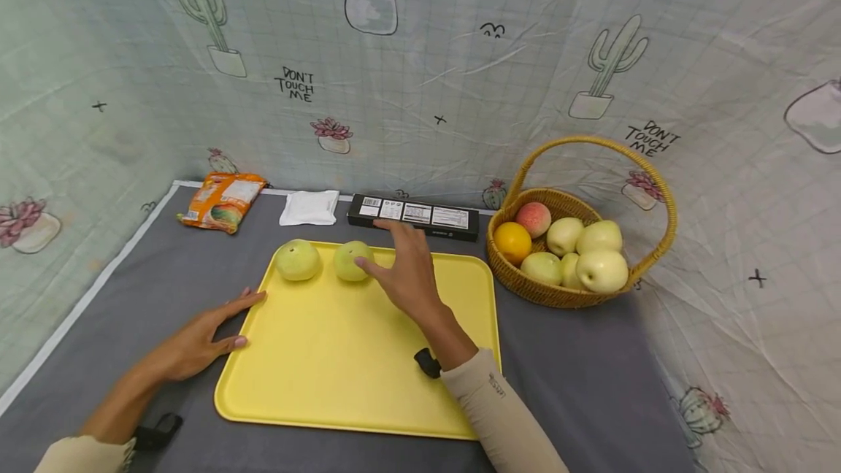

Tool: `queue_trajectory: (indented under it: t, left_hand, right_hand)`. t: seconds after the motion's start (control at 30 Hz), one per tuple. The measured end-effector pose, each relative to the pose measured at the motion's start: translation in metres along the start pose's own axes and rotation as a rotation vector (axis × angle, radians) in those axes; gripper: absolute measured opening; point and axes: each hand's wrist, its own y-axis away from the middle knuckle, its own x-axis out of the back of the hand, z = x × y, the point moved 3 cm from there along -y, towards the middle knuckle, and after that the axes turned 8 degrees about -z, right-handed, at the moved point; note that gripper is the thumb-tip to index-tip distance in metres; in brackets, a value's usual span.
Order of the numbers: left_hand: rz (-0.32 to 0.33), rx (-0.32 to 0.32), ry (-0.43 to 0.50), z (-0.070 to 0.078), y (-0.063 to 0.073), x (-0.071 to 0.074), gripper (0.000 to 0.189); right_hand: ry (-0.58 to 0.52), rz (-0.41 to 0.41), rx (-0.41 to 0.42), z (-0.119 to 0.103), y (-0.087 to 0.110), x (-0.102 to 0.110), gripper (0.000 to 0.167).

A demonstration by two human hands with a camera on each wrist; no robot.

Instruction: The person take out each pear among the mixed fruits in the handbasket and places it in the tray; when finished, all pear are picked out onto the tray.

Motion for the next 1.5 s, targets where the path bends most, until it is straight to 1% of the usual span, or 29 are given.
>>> queue_trajectory:
  t: [0.07,0.2,0.3,0.47,0.57,0.7,0.83,1.03,1.13,1.2,1.3,1.5]
  left_hand:
    - [0.003,0.006,-0.006,0.0,0.002,0.0,0.078]
    - [0.001,0.041,-0.005,0.0,0.006,0.0,0.078]
    - [0.001,0.044,-0.001,0.0,0.005,0.001,0.078]
    - [0.012,-0.006,0.002,0.0,0.001,0.001,0.078]
    - [0.016,-0.02,0.001,0.0,0.0,0.001,0.078]
    - [0.016,-0.011,-0.004,0.001,0.0,0.001,0.077]
    - [0.014,-0.008,0.001,0.001,0.0,0.001,0.078]
    - [0.013,-0.01,0.001,0.001,0.0,0.001,0.077]
    - [0.011,-0.002,-0.003,0.002,0.0,0.001,0.077]
    - [0.01,0.0,-0.002,0.002,0.0,0.002,0.077]
    - [0.012,0.0,-0.001,0.002,0.0,0.002,0.077]
    - [0.017,0.01,-0.007,0.002,0.001,0.002,0.076]
  right_hand:
    - [0.002,0.026,-0.002,0.001,0.006,0.009,0.066]
    - [0.0,0.076,-0.016,0.007,0.018,0.027,0.066]
    - [0.004,0.133,-0.028,0.016,0.027,0.044,0.067]
    - [0.013,0.253,-0.034,0.033,0.046,0.075,0.067]
    - [0.024,0.336,-0.029,0.043,0.058,0.094,0.068]
    - [0.058,0.448,-0.041,0.057,0.074,0.117,0.067]
    - [0.09,0.541,-0.071,0.072,0.088,0.137,0.066]
    - [0.173,0.688,-0.1,0.096,0.108,0.161,0.065]
    - [0.198,0.742,-0.119,0.108,0.117,0.17,0.065]
    - [0.202,0.763,-0.137,0.115,0.121,0.175,0.065]
    - [0.217,0.773,-0.173,0.124,0.125,0.18,0.066]
    - [0.238,0.781,-0.223,0.133,0.129,0.188,0.067]
